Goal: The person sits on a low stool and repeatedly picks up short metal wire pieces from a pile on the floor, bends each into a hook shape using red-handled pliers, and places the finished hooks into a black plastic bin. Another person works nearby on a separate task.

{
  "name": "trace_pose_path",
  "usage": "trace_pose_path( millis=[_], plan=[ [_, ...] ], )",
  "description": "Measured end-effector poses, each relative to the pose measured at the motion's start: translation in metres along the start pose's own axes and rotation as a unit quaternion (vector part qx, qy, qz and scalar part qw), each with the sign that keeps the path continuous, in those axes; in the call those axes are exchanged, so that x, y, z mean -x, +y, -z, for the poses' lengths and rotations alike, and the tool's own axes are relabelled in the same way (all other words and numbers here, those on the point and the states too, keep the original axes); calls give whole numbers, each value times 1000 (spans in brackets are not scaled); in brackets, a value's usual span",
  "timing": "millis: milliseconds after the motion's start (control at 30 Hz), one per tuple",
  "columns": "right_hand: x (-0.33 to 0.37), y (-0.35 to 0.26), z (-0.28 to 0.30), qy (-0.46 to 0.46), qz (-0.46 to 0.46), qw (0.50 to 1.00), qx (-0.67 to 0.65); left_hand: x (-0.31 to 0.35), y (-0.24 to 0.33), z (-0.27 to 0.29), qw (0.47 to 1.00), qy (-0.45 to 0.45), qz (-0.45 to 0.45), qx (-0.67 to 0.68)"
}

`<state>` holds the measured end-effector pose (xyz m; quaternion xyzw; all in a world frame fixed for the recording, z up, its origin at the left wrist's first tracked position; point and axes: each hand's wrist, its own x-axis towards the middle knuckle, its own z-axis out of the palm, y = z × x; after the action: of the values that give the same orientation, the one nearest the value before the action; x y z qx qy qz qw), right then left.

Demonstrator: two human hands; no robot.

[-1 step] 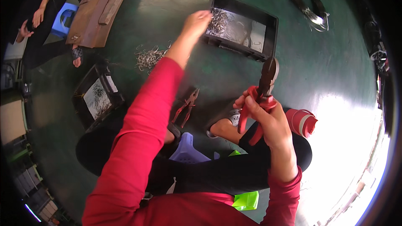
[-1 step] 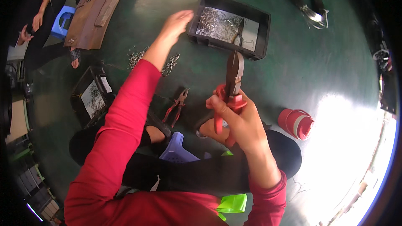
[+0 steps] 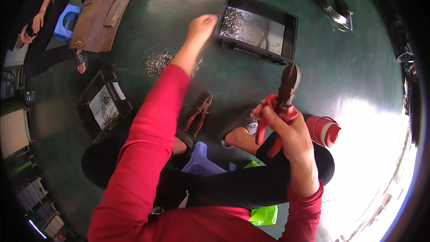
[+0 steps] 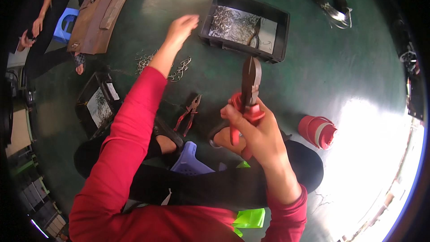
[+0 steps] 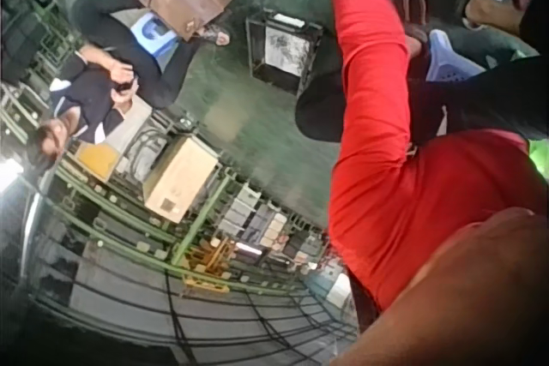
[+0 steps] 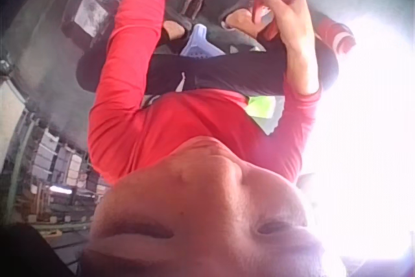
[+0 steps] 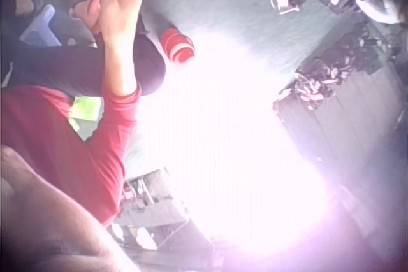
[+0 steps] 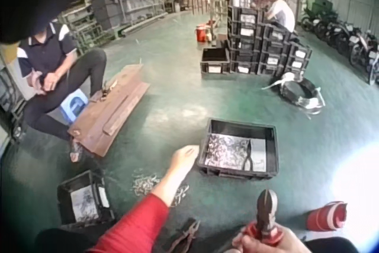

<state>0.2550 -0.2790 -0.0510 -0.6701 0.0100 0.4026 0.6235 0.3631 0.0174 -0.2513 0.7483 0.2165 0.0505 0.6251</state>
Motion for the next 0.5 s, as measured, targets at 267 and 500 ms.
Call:
trace_pose_path(
  millis=[267,500],
  plan=[
    [-11,-10,2,-20,-68,997,20,41,-195,50,958,55,53,-277],
    [-23,-9,-11,-13,-84,996,35,31,-201,28,907,48,-52,-416]
  ],
)
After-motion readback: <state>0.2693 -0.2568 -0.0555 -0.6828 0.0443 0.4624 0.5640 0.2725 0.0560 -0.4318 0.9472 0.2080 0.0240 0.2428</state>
